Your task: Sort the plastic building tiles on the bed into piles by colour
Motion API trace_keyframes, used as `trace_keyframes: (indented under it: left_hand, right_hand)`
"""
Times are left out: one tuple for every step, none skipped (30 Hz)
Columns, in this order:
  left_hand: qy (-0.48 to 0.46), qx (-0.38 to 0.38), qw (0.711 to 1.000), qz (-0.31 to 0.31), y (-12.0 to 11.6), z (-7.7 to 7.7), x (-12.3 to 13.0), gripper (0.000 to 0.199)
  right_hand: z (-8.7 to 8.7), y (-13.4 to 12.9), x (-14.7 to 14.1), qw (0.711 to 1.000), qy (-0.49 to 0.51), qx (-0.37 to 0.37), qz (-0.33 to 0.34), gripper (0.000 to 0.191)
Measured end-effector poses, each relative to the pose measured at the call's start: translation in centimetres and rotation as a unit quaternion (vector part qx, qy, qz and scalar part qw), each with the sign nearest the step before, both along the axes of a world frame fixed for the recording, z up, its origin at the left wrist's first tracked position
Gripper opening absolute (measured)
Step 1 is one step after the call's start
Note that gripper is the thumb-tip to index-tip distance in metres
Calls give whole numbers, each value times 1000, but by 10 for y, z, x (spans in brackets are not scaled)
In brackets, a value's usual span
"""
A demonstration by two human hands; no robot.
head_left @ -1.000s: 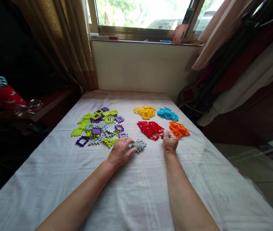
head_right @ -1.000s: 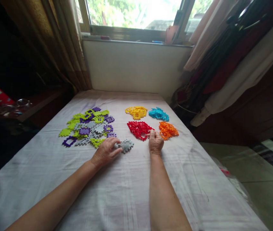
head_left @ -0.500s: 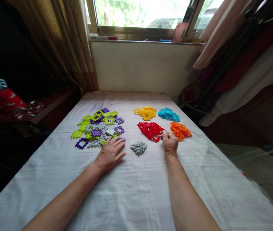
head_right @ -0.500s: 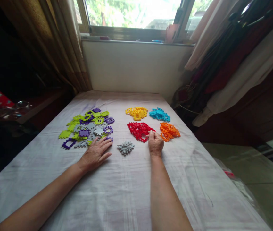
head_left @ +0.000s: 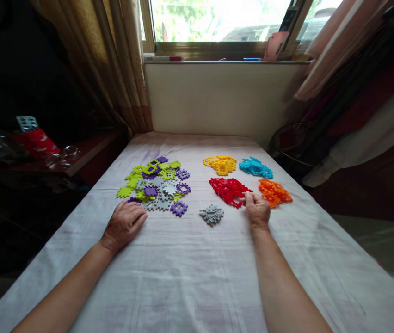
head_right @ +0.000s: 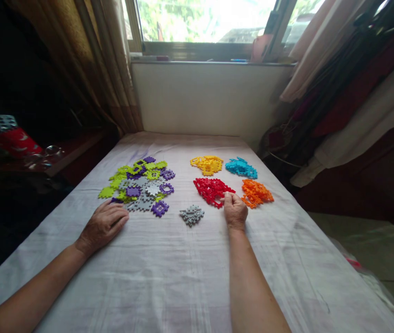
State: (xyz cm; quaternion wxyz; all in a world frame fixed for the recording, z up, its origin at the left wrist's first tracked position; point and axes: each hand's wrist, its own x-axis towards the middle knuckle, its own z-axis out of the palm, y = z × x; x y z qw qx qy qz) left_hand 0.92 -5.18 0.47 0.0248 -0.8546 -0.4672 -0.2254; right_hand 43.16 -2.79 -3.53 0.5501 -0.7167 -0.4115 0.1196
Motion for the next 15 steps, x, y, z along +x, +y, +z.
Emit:
trace_keyframes:
  left_hand:
    - [-7,10,1000,26,1,0,-4,26]
    - [-12,17,998,52,2,0,-6,26]
    - [-16,21,997,74,4,-1,-8,26]
    - [-17,22,995,93,5,-2,-8,25]
    - [-17,20,994,107,7,-2,-7,26]
    - [-16,18,993,117,8,-3,-6,27]
    - [-13,16,992,125,9,-3,-4,28]
    - [-9,13,991,130,10,-3,-2,28]
    - [-5,10,991,136,10,-3,0,29]
    - [0,5,990,144,10,-2,3,29]
    - [5,-1,988,157,11,-1,5,29]
    - [10,-11,985,172,11,1,7,29]
    - [16,-23,982,187,12,3,9,29]
    - [21,-34,979,200,13,4,11,29]
    - [26,-45,977,209,14,6,13,28]
  right_hand:
    - [0,0,0,1000,-2,-1,0,65]
    - [0,0,0,1000,-4,0,0,65]
    - [0,0,0,1000,-6,1,-1,65]
    - [0,0,0,1000,-8,2,-1,65]
    - [0,0,0,1000,-8,2,-1,65]
    - [0,0,0,1000,-7,1,-2,65]
    - [0,-1,0,1000,-6,1,-1,66]
    - [0,-1,0,1000,-4,0,-1,66]
    - [0,-1,0,1000,-2,-1,1,66]
    - [0,-1,-1,1000,0,-3,3,66]
    - [1,-1,-1,1000,1,-4,4,66]
    - [1,-1,-1,1000,0,-6,4,66]
    - [1,-1,-1,1000,-1,-7,4,66]
    - [1,-1,-1,1000,-4,-8,3,66]
    - [1,-1,-1,1000,-6,-9,3,66]
